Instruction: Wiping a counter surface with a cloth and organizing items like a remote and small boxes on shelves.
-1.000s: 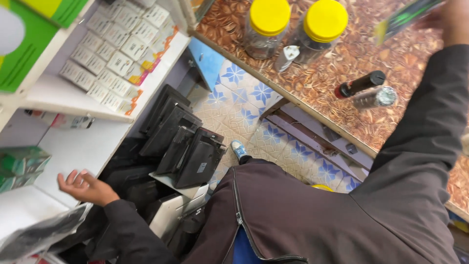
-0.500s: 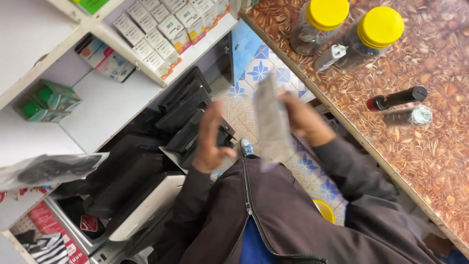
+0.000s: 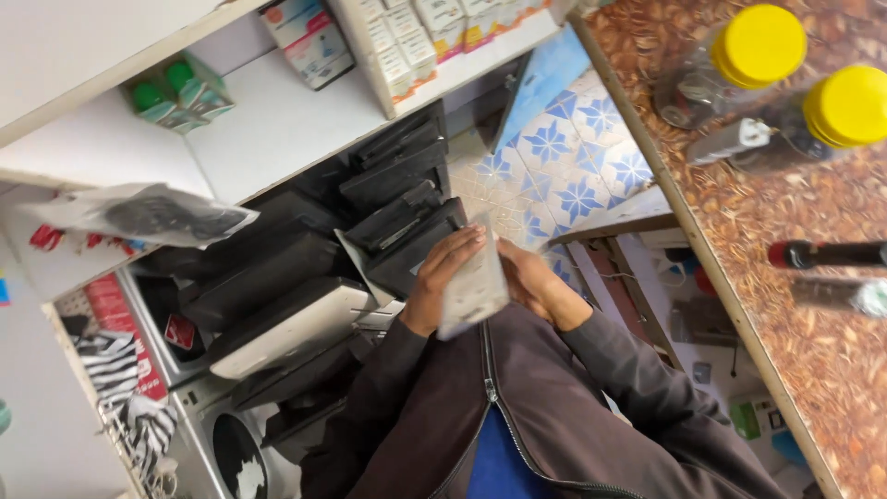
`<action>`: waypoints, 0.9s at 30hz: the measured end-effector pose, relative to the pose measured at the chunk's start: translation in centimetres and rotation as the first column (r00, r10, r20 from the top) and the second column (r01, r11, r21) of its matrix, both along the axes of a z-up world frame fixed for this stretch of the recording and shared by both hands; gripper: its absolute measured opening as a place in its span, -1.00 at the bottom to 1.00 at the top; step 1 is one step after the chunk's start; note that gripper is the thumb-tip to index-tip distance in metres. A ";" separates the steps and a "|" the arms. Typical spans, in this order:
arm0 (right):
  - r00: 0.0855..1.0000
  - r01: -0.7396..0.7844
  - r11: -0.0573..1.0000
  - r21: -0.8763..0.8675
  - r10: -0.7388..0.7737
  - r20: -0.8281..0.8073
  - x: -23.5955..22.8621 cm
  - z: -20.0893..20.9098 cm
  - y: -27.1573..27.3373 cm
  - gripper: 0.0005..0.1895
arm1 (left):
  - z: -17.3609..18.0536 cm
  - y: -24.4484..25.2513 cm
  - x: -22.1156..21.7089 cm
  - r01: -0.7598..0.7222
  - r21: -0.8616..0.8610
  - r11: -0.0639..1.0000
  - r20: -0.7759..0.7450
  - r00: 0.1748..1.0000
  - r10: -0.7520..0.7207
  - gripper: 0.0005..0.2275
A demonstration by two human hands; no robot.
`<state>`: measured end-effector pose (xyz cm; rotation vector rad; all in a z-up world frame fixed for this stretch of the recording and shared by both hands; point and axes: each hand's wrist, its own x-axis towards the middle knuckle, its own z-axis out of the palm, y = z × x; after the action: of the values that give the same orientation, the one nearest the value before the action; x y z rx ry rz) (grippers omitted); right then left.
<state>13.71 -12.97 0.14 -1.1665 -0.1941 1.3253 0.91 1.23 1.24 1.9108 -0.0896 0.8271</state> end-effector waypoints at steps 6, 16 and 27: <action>0.609 -0.139 0.976 -0.165 0.215 0.763 -0.3 7.7 1.1 -0.20 | -0.7 2.8 -3.5 -0.063 -0.134 0.989 -0.337 0.941 0.014 -0.65; 0.001 -0.255 0.839 -0.481 0.498 0.867 1.0 7.4 3.8 -0.69 | -3.8 6.6 -5.7 -0.320 -0.029 0.947 -0.406 0.870 0.281 -0.74; 0.249 0.078 0.972 -0.221 0.195 0.949 1.1 1.6 5.0 -0.57 | -2.1 24.5 6.8 -0.582 0.227 0.781 -0.106 0.782 0.614 -0.89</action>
<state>14.78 -8.01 1.73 -2.1109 -1.0468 0.4485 7.72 25.78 -0.89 2.2115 0.6110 1.0910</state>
